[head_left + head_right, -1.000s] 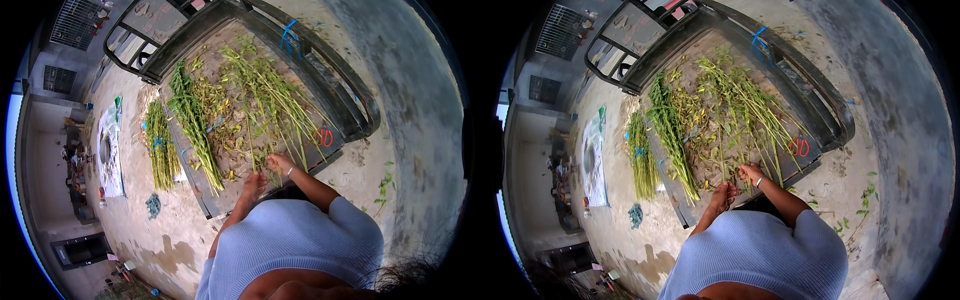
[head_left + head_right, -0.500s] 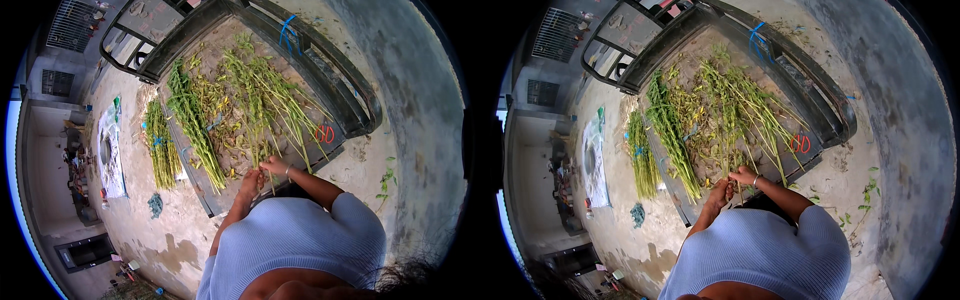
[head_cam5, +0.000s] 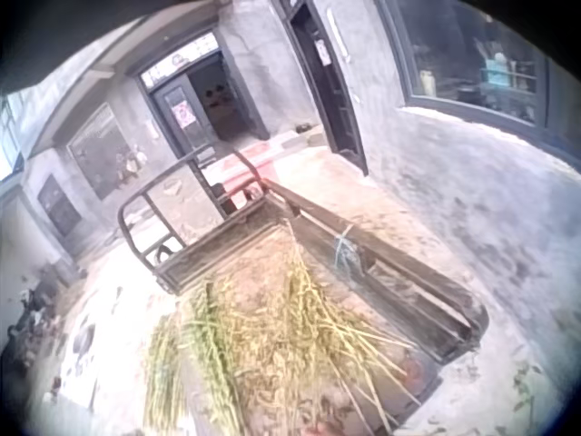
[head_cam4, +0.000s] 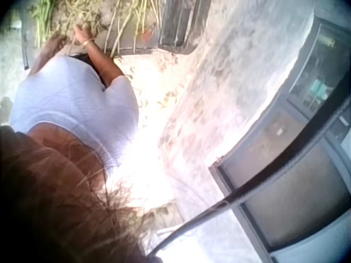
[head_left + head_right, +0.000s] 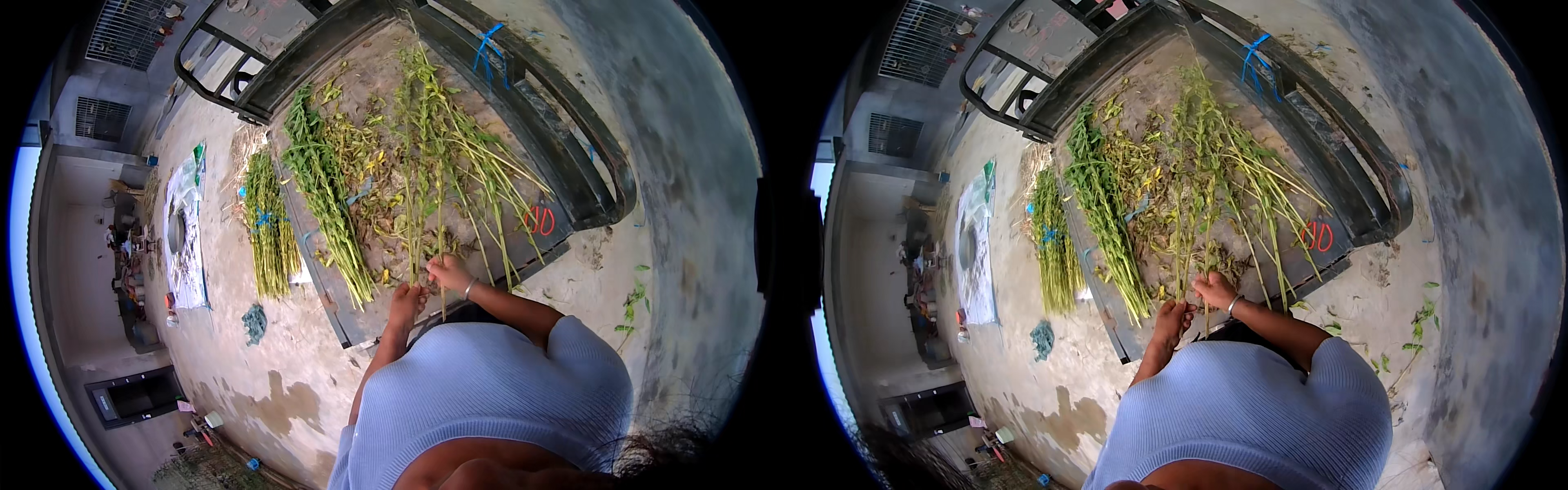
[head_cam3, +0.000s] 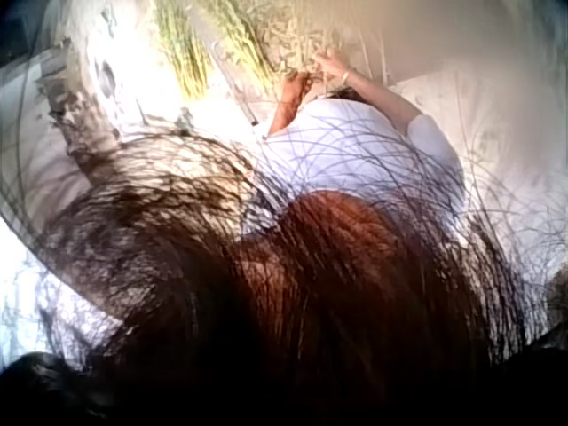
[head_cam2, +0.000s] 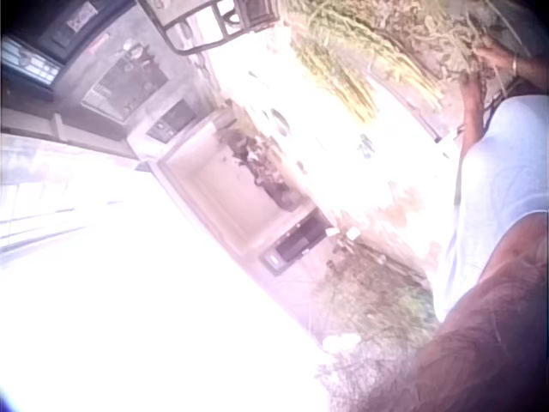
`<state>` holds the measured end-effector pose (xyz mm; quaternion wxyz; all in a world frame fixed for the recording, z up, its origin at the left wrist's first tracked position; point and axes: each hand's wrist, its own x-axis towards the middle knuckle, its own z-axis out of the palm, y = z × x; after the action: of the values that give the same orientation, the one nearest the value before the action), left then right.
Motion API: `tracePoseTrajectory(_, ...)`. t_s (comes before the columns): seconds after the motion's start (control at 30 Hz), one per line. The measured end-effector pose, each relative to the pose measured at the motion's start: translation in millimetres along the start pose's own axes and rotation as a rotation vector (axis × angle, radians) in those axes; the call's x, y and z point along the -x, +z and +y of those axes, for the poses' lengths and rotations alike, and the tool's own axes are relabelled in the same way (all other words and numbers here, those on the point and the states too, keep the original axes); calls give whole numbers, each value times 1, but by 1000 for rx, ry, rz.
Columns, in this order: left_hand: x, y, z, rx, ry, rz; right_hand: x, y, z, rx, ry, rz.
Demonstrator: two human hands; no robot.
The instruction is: The person gathers long green plant stems from a metal cart, aligns them into bundles, and ties them with blue plastic strips. The person then places the finished bundles onto a white sack on the ground. The person repeats this process, occasionally removing leaves from the stems.
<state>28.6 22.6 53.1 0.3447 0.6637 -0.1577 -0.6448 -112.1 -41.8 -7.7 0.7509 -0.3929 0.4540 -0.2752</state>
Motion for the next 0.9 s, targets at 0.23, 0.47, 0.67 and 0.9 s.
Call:
tracePoseTrajectory(0.23,25,29,20,222,-153,-216,9,11,-17,435,-182,201)
tracePoseTrajectory(0.47,21,26,-1,-173,91,-17,-16,-30,-41,822,-494,583)
tracePoseTrajectory(0.67,-2,25,-39,-708,420,106,-107,-60,-35,959,-256,-110)
tracePoseTrajectory(0.9,6,9,-45,-871,493,207,-114,-45,-58,1236,-245,-31)
